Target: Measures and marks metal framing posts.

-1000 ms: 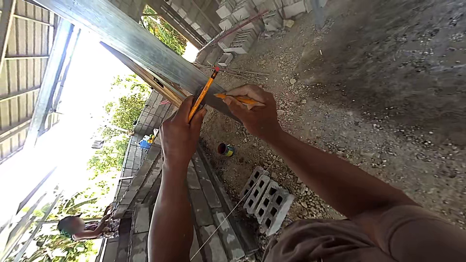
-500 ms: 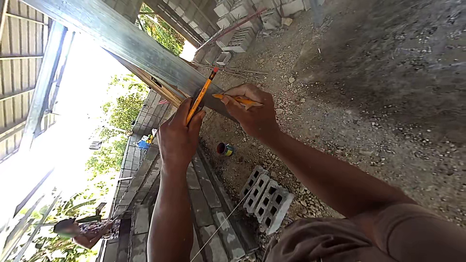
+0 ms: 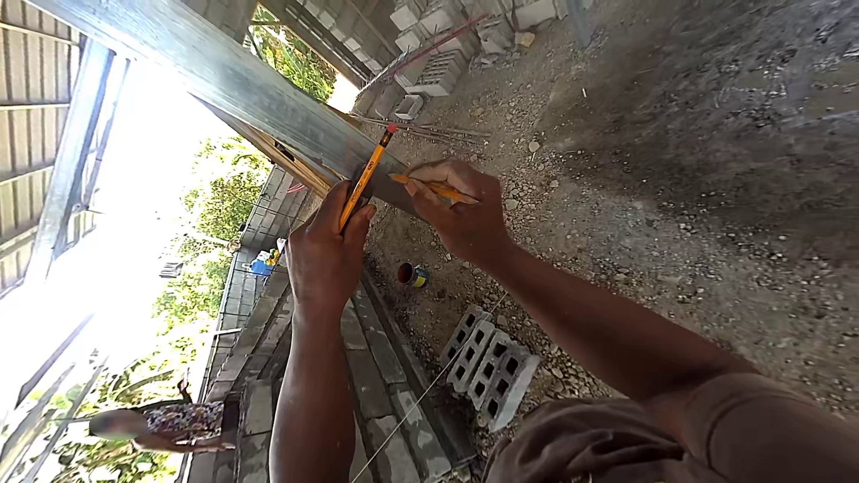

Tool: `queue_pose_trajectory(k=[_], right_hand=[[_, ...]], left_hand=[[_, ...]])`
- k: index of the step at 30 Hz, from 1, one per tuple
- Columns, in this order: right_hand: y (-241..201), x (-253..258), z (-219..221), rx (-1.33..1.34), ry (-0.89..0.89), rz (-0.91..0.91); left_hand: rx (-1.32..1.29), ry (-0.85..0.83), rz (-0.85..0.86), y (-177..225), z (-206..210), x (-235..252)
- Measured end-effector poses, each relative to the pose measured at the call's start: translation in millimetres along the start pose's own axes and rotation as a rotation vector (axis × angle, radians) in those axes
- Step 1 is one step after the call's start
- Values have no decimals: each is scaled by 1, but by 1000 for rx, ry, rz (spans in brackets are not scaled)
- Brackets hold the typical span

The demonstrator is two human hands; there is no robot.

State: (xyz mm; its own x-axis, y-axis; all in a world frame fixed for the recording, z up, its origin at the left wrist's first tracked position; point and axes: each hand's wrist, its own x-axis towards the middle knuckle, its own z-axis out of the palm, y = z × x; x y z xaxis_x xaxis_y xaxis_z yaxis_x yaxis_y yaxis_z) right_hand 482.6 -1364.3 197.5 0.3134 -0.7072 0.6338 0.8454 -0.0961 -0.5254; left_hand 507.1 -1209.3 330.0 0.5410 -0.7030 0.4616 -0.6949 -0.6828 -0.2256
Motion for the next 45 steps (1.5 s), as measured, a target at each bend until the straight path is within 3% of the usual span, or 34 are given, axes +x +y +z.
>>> queue_pose_trajectory(k=[14,17,20,22,25,28,33,38,45], right_hand=[[1,6,-4,46,-23,16],[-6,11,-18,96,33,70],[-14,18,-57,123,54,16],[-24,27,-93,136,53,-17],[-41,48,-133,115,86,-36],[-53,67,-139,86,28,-52],[-65,87,-132,35,-203,-50],[-66,92,-127,11,-357,-52],[-62,91,-110,-55,-560,-82]], left_hand=[[-11,9,5,2,3,2],[-54,-20,-16,1,2,3],[-254,-39,-106,-11,4,-9],[-553,63,-216,-19,25,-31],[-1082,377,-306,-5,89,-57],[-1281,660,-442,37,142,-47],[-1223,825,-640,89,166,-16],[-959,881,-823,119,174,-3],[-917,861,-844,126,171,0]])
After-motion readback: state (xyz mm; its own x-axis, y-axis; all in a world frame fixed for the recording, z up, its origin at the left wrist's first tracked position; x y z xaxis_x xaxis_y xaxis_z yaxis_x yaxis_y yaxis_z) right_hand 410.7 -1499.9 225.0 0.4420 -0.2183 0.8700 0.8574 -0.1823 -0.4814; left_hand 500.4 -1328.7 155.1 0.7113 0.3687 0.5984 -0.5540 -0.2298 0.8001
